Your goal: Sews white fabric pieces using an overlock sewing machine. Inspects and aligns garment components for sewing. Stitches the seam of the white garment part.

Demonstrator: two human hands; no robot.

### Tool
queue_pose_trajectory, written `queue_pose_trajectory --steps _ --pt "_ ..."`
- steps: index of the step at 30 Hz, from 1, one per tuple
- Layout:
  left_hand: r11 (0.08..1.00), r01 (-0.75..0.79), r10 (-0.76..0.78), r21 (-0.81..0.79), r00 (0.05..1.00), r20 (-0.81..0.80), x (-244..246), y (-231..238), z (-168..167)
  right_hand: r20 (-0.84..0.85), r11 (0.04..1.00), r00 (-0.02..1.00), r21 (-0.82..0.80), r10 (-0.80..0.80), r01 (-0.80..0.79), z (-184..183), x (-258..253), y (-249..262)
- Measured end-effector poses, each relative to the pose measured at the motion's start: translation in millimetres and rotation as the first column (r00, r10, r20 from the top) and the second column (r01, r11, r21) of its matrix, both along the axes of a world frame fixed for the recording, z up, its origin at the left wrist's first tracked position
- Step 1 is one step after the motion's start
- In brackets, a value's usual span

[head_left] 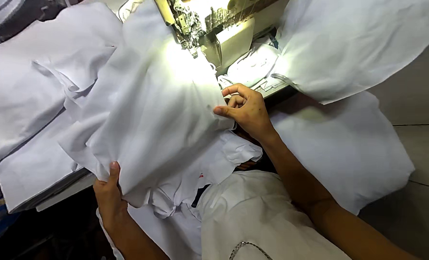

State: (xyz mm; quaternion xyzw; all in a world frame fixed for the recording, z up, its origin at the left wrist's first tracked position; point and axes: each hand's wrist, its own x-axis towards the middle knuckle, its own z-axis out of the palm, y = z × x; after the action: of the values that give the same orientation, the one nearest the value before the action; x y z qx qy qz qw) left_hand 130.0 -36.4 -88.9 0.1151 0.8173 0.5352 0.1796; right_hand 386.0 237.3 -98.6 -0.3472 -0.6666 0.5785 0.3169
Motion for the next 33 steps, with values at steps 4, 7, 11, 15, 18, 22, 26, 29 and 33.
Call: queue_pose_trajectory --steps 4,7,11,15,18,22,26,29,33 --pt "0.999 0.018 -0.018 0.028 1.0 0.003 -4.2 -0.4 -0.5 0.003 1.0 1.0 0.015 -0.016 0.016 -1.0 5.1 -5.7" --pt "0.998 0.007 -0.006 0.062 1.0 -0.02 -6.8 0.3 2.2 -0.021 0.999 1.0 0.031 -0.015 0.016 -3.2 2.7 -3.9" --pt "0.99 -0.026 0.037 0.141 0.996 -0.08 -8.5 7.6 6.4 -0.047 0.999 0.999 0.049 -0.006 0.008 -2.2 -1.3 -0.5" --pt "0.98 -0.036 0.066 0.196 0.987 -0.149 -19.1 13.9 8.3 -0.051 0.997 0.999 0.077 0.007 -0.003 0.8 -2.7 3.8" --pt "0.982 -0.049 0.081 0.183 0.981 -0.174 -26.4 18.9 12.8 -0.061 0.996 0.998 0.088 0.031 -0.025 4.7 -2.0 6.5" --pt "0.98 0.013 0.018 0.201 0.988 -0.153 -29.4 19.6 13.2 -0.057 0.995 0.997 0.084 0.061 -0.056 6.0 -1.7 9.4" --pt "0.968 0.232 -0.224 0.097 0.971 -0.084 -25.6 -2.2 8.2 0.048 0.99 0.994 0.091 0.1 -0.104 7.0 6.0 3.2" --pt "0.954 0.291 -0.293 -0.074 0.956 -0.019 -6.5 -16.6 9.6 0.218 0.982 0.972 0.145 0.091 -0.124 4.5 17.5 -7.7" --pt "0.956 0.274 -0.281 -0.103 0.958 -0.061 9.4 -38.4 -3.3 0.313 0.961 0.942 0.202 0.117 -0.186 -7.7 38.9 -21.9"
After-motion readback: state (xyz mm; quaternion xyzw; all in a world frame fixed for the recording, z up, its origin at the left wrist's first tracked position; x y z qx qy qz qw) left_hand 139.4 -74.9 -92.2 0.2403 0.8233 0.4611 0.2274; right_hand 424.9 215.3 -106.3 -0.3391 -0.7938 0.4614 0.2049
